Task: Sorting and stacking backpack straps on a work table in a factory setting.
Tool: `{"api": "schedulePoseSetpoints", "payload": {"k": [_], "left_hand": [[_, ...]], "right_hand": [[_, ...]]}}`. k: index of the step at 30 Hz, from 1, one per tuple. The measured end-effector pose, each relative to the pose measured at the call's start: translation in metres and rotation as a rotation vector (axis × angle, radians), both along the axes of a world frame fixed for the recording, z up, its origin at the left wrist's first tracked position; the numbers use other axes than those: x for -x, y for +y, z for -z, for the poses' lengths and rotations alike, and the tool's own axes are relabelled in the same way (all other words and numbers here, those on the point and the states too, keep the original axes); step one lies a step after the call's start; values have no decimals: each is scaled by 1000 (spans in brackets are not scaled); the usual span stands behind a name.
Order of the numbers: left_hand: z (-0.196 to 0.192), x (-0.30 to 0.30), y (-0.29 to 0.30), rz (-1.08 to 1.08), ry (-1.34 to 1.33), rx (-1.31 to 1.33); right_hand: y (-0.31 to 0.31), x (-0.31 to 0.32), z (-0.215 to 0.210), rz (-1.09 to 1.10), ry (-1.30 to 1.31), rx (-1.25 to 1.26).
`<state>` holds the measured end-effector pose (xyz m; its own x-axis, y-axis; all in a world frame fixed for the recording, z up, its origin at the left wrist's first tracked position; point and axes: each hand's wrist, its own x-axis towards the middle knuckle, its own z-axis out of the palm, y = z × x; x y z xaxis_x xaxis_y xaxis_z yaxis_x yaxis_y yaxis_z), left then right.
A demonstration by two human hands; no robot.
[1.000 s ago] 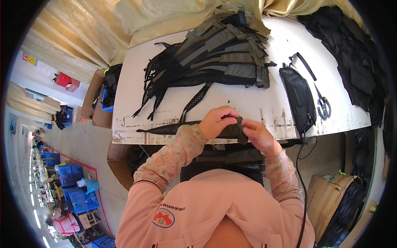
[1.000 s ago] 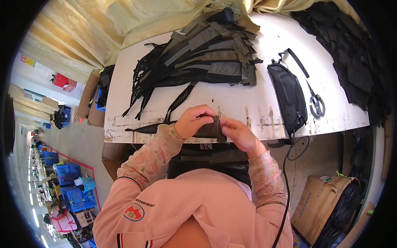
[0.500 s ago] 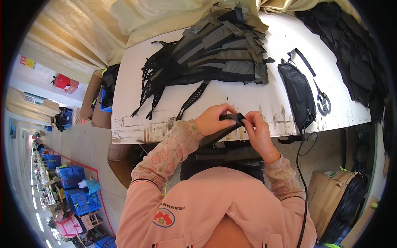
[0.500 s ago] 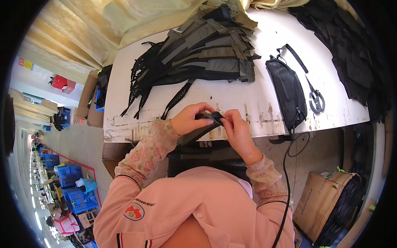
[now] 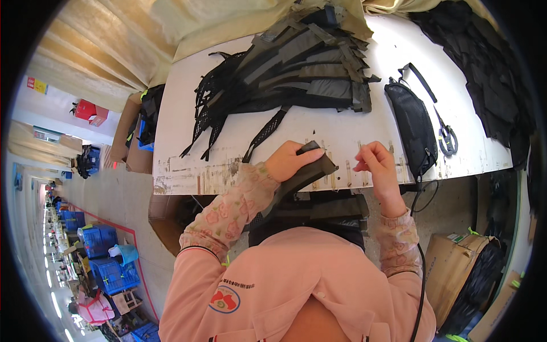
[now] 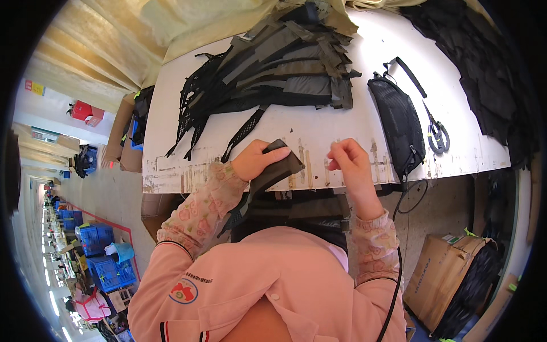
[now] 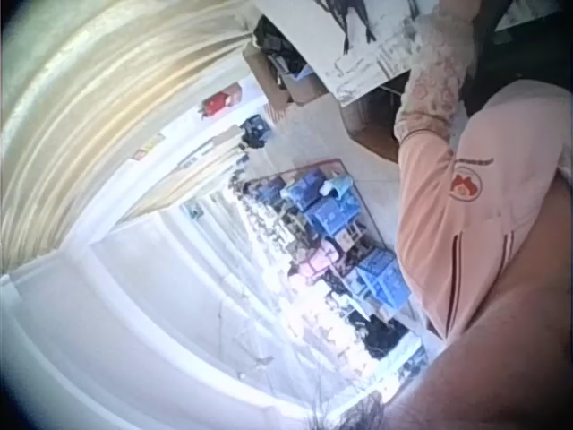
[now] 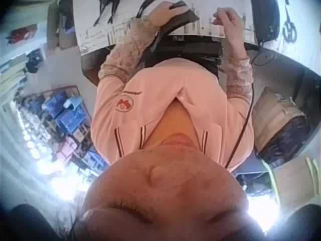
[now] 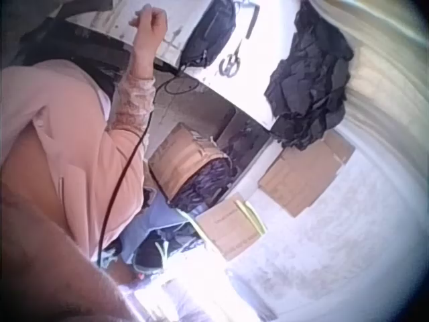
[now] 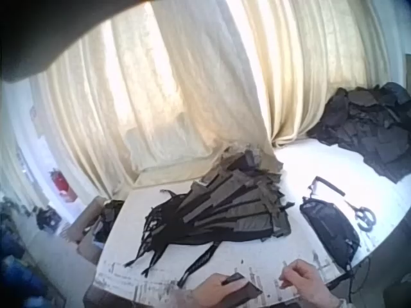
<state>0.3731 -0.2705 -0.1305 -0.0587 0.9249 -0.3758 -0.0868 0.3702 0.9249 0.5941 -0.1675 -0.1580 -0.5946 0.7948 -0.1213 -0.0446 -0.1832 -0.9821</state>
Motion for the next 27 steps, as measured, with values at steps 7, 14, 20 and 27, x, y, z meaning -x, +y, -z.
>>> {"api": "schedulePoseSetpoints", "payload": {"k": [7, 14, 20, 27], "left_hand": [[5, -11, 3, 141, 3, 76], [64, -19, -49, 479, 532, -198], [86, -31, -73, 535, 957, -488], [68, -21, -38, 493, 734, -410]], "right_hand": [[-19, 17, -10, -216, -47, -95], [-9, -57, 23, -567, -796, -426], [35, -14, 13, -45, -684, -572], [161, 89, 79, 571, -698, -990]]}}
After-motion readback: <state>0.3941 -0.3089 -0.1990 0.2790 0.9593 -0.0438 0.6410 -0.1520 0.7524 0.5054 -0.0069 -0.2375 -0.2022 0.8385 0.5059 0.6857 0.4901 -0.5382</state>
